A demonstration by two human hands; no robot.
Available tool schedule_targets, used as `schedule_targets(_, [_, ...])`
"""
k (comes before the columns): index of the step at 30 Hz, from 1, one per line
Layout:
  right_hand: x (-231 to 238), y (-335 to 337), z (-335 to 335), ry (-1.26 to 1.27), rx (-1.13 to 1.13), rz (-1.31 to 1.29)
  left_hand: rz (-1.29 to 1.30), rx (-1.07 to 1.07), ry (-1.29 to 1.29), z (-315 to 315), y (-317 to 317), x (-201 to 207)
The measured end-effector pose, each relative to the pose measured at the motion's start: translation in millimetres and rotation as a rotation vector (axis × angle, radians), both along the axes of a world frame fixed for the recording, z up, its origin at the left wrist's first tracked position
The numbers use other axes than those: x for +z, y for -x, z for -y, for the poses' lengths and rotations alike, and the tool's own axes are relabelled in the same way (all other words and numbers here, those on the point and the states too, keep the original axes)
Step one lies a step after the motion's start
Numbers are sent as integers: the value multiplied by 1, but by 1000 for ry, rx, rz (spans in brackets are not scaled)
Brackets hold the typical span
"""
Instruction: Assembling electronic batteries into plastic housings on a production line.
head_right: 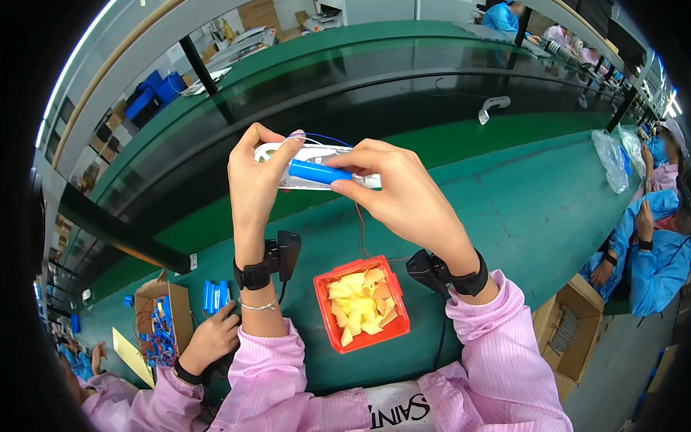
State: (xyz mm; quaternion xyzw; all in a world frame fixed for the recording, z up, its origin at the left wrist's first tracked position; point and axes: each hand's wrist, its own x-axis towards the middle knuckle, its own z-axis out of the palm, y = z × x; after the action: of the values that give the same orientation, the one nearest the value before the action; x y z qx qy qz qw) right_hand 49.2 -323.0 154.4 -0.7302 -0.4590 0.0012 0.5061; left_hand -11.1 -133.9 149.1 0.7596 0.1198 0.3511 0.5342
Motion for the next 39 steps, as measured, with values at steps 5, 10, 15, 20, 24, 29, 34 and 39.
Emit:
schedule_targets(5, [-7, -5, -6, -38, -49, -32, -30, 25, -48, 1, 6, 4])
schedule_targets(10, [-9, -7, -4, 24, -32, 40, -26, 15, -9, -4, 7, 3])
schedule_targets(15, [-9, -1, -8, 23, -59, 91, -32, 8, 5, 0, 7, 4])
schedule_targets(20, [-13, 3, -9, -16, -103, 206, -52, -4, 31, -2, 5, 1])
schedule_targets(24, [-13, -1, -10, 19, -53, 88, -64, -12, 30, -5, 4, -2])
schedule_targets(29, [-18, -7, -12, -57, 5, -24, -61, -7, 49, -5, 4, -1])
schedule_targets(34, [-18, -6, -13, -81, -19, 28, -63, -2, 41, -5, 6, 0])
schedule_targets(39, [-21, -3, -16, -91, -37, 77, -13, 23, 69, -3, 3, -2])
